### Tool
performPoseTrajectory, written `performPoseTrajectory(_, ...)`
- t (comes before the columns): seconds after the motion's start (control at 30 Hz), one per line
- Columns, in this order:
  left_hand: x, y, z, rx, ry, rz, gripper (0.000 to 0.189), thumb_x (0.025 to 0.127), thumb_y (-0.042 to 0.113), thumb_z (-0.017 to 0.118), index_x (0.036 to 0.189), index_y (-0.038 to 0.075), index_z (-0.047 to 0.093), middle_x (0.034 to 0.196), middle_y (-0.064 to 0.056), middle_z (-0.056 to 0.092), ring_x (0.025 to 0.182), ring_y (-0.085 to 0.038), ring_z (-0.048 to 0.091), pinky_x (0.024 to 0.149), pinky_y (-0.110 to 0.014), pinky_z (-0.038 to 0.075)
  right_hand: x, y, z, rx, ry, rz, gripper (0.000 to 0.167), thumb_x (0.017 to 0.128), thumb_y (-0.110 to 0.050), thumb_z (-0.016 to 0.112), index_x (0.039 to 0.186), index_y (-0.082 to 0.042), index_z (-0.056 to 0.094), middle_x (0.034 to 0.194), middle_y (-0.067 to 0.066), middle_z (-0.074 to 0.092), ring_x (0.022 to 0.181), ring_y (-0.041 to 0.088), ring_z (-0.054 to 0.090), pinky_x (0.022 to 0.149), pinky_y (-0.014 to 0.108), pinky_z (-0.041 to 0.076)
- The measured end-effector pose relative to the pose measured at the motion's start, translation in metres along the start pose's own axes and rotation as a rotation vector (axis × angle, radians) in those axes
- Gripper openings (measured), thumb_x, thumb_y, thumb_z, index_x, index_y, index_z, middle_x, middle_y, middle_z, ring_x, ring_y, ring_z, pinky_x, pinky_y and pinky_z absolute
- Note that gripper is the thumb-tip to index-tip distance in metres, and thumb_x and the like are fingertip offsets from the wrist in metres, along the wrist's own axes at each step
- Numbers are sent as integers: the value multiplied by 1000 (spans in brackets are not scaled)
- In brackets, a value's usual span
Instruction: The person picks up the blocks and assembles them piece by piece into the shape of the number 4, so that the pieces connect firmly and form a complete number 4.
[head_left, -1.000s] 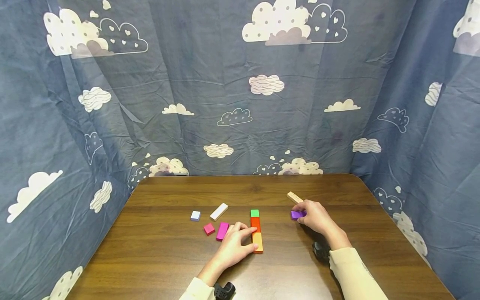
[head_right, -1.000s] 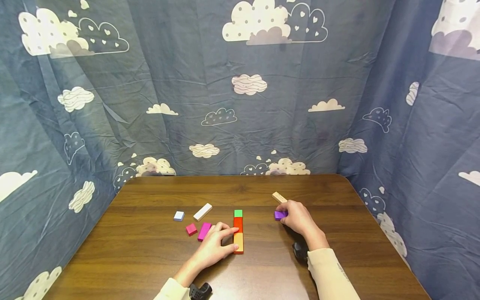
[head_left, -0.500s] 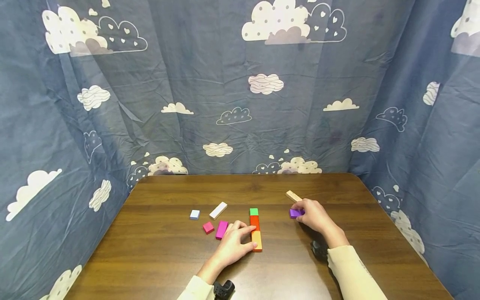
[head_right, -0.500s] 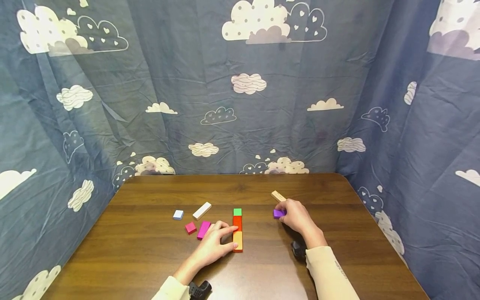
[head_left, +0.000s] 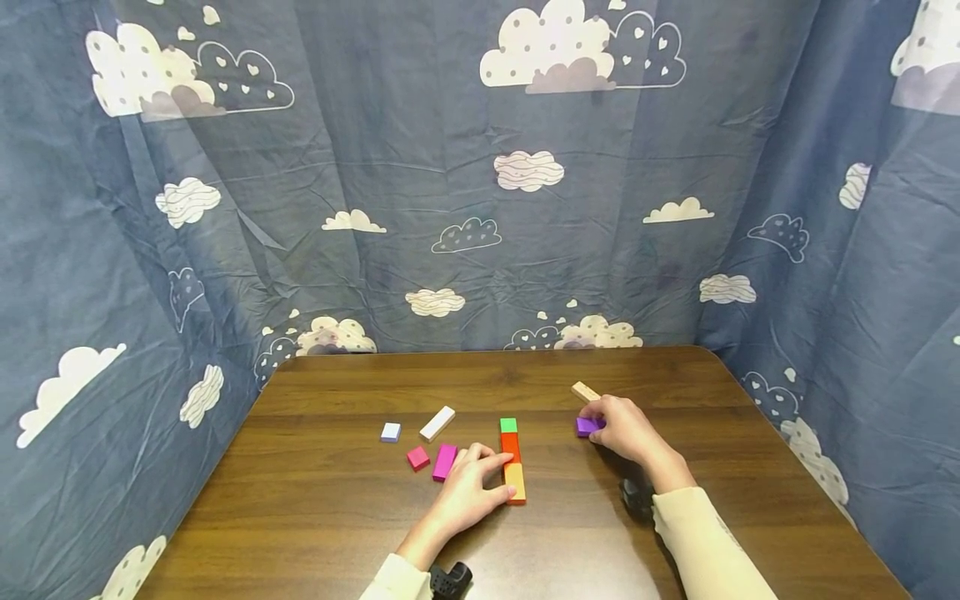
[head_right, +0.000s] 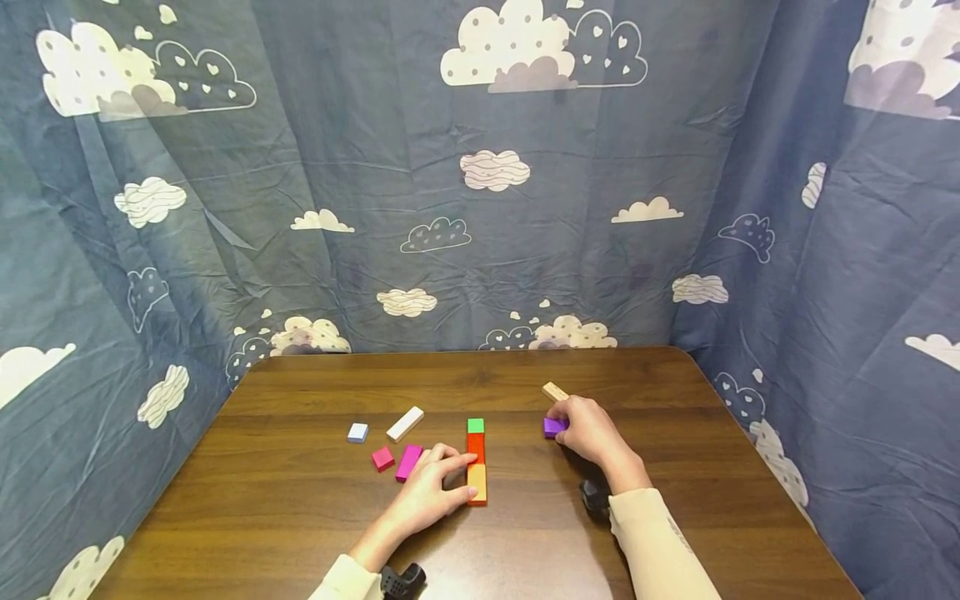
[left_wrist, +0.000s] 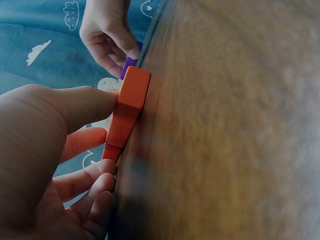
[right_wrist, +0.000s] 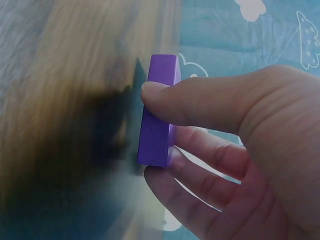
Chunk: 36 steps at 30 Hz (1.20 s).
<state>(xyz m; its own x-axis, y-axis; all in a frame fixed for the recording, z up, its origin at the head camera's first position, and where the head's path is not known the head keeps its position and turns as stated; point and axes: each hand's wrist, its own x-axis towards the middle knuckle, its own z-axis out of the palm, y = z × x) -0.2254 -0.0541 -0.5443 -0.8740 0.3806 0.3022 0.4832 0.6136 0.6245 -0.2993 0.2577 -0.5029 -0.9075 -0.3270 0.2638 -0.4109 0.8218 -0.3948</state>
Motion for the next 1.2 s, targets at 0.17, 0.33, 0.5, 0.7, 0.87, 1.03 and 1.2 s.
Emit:
performPoseTrajectory(0.17, 1, -1, 0, -9, 0, 2, 48, 85, 28, 81, 129, 14, 70, 114, 0, 58, 108, -19, 48, 90, -34, 43, 3, -5, -2, 1, 10, 3, 31, 66, 0, 84, 94, -10, 76, 85, 2, 66, 79, 20, 61, 73, 44, 49)
performPoseTrajectory(0.33, 1, -2, 1, 2, 1, 7, 48, 84, 29, 81, 129, 15, 70, 114, 1, 58, 108, -19, 48, 90, -34, 43, 5, -10, -1, 1, 16, -5, 31, 66, -1, 85, 94, -10, 77, 85, 2, 66, 79, 21, 62, 73, 43, 49)
performPoseTrajectory(0.5, 1, -2, 1, 16, 7, 18, 48, 84, 30, 81, 128, 14, 71, 114, 0, 58, 108, -19, 48, 90, -34, 44, 8, -14, 3, 9, 21, -1, 30, 67, -1, 85, 94, -11, 76, 85, 1, 66, 79, 21, 62, 73, 44, 50)
performPoseTrajectory(0.7, 0, 0, 1, 18, 20, 36, 47, 84, 28, 81, 128, 13, 71, 112, -1, 58, 108, -19, 49, 90, -35, 44, 12, -19, 8, 17, 25, -4, 30, 67, 0, 84, 94, -11, 76, 85, 1, 68, 79, 20, 63, 75, 44, 50)
performPoseTrajectory(0.87, 0, 0, 0, 10, 14, 28, 48, 84, 28, 81, 129, 13, 70, 113, -1, 58, 107, -20, 49, 90, -35, 44, 17, -25, 11, 34, 28, -12, 30, 67, 0, 84, 95, -10, 76, 84, 0, 69, 79, 21, 64, 76, 45, 51)
performPoseTrajectory(1.03, 1, -1, 0, 14, 10, 18, 49, 84, 30, 80, 130, 15, 70, 114, -1, 58, 106, -19, 49, 89, -34, 44, 21, -31, 15, 36, 32, -10, 30, 69, -1, 85, 96, -11, 76, 86, -1, 68, 80, 19, 62, 76, 44, 51)
performPoseTrajectory(1.2, 1, -2, 1, 18, -8, 2, 49, 85, 32, 80, 130, 16, 70, 114, 3, 56, 108, -17, 48, 91, -34, 43, 25, -36, 20, 31, 49, -29, 29, 68, -2, 86, 95, -11, 77, 87, -1, 62, 82, 18, 57, 74, 40, 48)
